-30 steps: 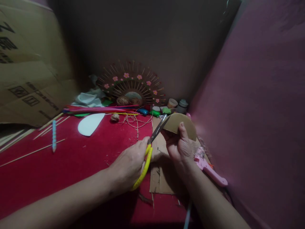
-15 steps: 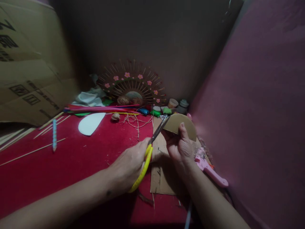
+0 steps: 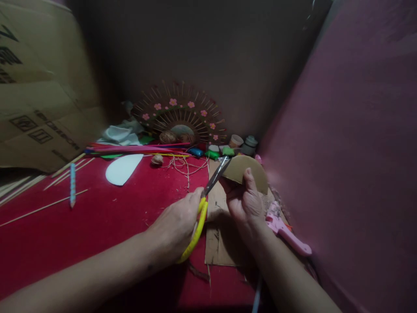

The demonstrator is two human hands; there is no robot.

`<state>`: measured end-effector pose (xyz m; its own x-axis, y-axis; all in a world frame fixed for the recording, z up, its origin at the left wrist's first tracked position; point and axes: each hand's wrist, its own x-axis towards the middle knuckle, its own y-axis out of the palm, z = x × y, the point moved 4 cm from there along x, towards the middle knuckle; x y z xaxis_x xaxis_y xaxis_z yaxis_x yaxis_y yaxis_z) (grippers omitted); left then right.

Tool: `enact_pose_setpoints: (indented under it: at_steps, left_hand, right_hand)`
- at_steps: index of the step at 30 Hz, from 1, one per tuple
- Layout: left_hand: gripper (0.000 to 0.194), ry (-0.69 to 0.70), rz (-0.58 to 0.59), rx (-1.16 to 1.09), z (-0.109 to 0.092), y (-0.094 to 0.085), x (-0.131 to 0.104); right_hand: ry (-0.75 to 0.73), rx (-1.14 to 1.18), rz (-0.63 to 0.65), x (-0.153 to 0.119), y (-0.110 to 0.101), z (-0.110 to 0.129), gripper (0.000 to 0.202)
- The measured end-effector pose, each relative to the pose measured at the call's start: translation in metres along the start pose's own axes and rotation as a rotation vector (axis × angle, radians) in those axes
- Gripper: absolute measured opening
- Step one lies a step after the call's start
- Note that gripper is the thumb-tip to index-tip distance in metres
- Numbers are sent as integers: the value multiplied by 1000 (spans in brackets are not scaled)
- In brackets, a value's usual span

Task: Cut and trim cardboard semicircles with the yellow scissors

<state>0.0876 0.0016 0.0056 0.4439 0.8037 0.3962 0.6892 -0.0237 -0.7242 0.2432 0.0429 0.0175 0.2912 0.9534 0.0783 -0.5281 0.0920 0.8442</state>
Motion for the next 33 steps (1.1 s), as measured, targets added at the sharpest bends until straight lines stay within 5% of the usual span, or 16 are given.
enact_pose_setpoints:
  at_steps: [33]
  left_hand:
    - [54, -102, 138, 89, 4, 5, 2]
  right_hand:
    - [31, 11, -25, -1, -1, -4, 43]
